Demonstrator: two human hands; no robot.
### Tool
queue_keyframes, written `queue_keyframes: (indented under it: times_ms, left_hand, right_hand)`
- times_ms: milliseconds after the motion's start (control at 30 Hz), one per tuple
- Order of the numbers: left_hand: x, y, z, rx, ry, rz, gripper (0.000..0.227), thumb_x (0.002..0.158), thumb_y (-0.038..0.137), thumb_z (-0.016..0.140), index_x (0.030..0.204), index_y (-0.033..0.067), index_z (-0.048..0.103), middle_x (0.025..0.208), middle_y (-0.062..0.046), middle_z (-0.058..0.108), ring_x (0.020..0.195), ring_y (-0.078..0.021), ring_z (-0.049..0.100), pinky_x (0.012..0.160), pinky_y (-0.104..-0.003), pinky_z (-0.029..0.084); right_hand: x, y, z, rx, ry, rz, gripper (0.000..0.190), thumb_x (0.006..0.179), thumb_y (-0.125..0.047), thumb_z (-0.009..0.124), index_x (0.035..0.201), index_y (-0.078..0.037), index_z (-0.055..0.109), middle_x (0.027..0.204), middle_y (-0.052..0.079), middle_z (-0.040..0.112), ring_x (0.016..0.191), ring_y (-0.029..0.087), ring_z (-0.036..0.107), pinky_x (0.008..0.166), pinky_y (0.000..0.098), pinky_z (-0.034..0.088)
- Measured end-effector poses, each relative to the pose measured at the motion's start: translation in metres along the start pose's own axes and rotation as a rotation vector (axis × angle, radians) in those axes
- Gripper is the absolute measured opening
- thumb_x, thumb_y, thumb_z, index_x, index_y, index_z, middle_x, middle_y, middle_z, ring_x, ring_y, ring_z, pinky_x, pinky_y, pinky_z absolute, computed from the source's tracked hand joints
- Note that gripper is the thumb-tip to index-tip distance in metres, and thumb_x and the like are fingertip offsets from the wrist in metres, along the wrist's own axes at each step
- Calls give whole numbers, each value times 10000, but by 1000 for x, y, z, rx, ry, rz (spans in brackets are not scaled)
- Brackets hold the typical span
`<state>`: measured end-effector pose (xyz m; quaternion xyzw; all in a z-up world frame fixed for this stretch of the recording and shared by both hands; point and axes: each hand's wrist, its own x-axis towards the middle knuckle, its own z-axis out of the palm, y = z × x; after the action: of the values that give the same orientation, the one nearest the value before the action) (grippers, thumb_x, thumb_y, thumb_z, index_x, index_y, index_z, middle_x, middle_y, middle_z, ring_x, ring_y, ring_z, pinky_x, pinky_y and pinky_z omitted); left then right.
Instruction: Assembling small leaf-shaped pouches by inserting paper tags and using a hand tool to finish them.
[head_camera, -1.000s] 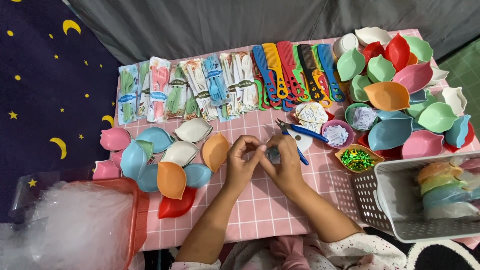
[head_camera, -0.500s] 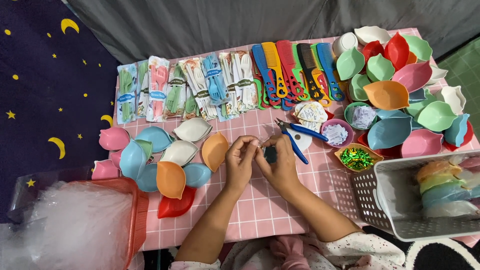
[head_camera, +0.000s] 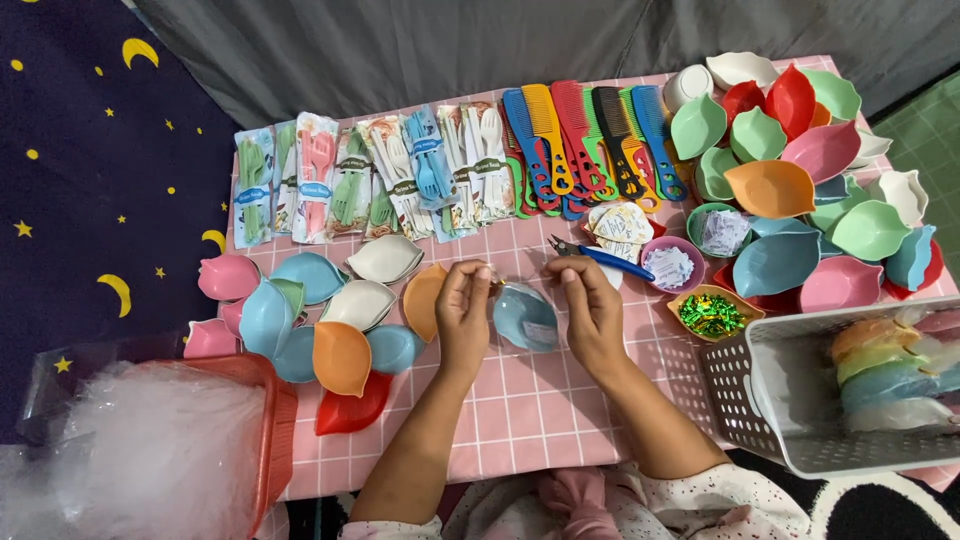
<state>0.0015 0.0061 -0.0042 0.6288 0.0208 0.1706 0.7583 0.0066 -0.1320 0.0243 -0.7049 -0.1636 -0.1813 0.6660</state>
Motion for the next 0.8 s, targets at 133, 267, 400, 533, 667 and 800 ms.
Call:
queue_keyframes:
  times_ms: [133, 267, 400, 533, 667, 800]
  left_hand:
    - [4, 0, 0, -46, 34, -21, 86, 910, 119, 494, 872, 69, 553, 724, -10, 538, 702, -62, 508, 682, -205, 467]
    - [4, 1, -1, -104, 89, -35, 96, 918, 144, 484, 876, 73, 533, 725, 1, 533, 695, -48, 508, 661, -174, 452]
    - [6, -8, 0, -247, 110, -97, 86, 921, 146, 467, 873, 96, 518, 709, 29, 485, 709, -20, 490, 674, -139, 425]
    - [9, -10, -1, -410, 75, -193, 89, 902, 165, 507, 889, 81, 532, 674, -26, 511, 648, -53, 503, 632, -164, 431]
    - [-3, 12, 5, -102, 134, 81, 220, 918, 180, 463, 1080, 36, 504, 941, -87, 539, 880, -142, 511, 804, -255, 420]
    - [-25, 29, 27, 307, 133, 546, 265, 866, 102, 504, 1110, -2, 497, 1131, -148, 446, 1131, -312, 404, 995, -436, 299]
  right_hand:
    - [1, -3, -2, 21, -100, 73, 190, 916, -94, 445, 988, 9, 588, 845, 132, 623, 751, 176, 557, 733, 334, 462]
    - [-3, 3, 2, -58, -278, 124, 278, 774, -91, 661, 1040, -31, 605, 857, 146, 646, 779, 259, 621, 732, 370, 496]
    - [-7, 6, 8, 35, -349, 251, 217, 846, -90, 570, 1052, -37, 612, 869, 171, 660, 823, 275, 646, 750, 416, 502]
    - [-6, 9, 9, 67, -312, 258, 193, 856, -103, 568, 1022, -23, 623, 792, 133, 639, 771, 175, 595, 738, 365, 504]
    - [-7, 18, 3, -18, -141, 175, 185, 887, -131, 540, 1007, -16, 622, 802, 129, 624, 767, 174, 569, 731, 340, 480]
    - [-3, 8, -5, -42, 93, 66, 207, 939, -126, 460, 1042, 2, 586, 856, 126, 588, 829, 161, 510, 786, 334, 439]
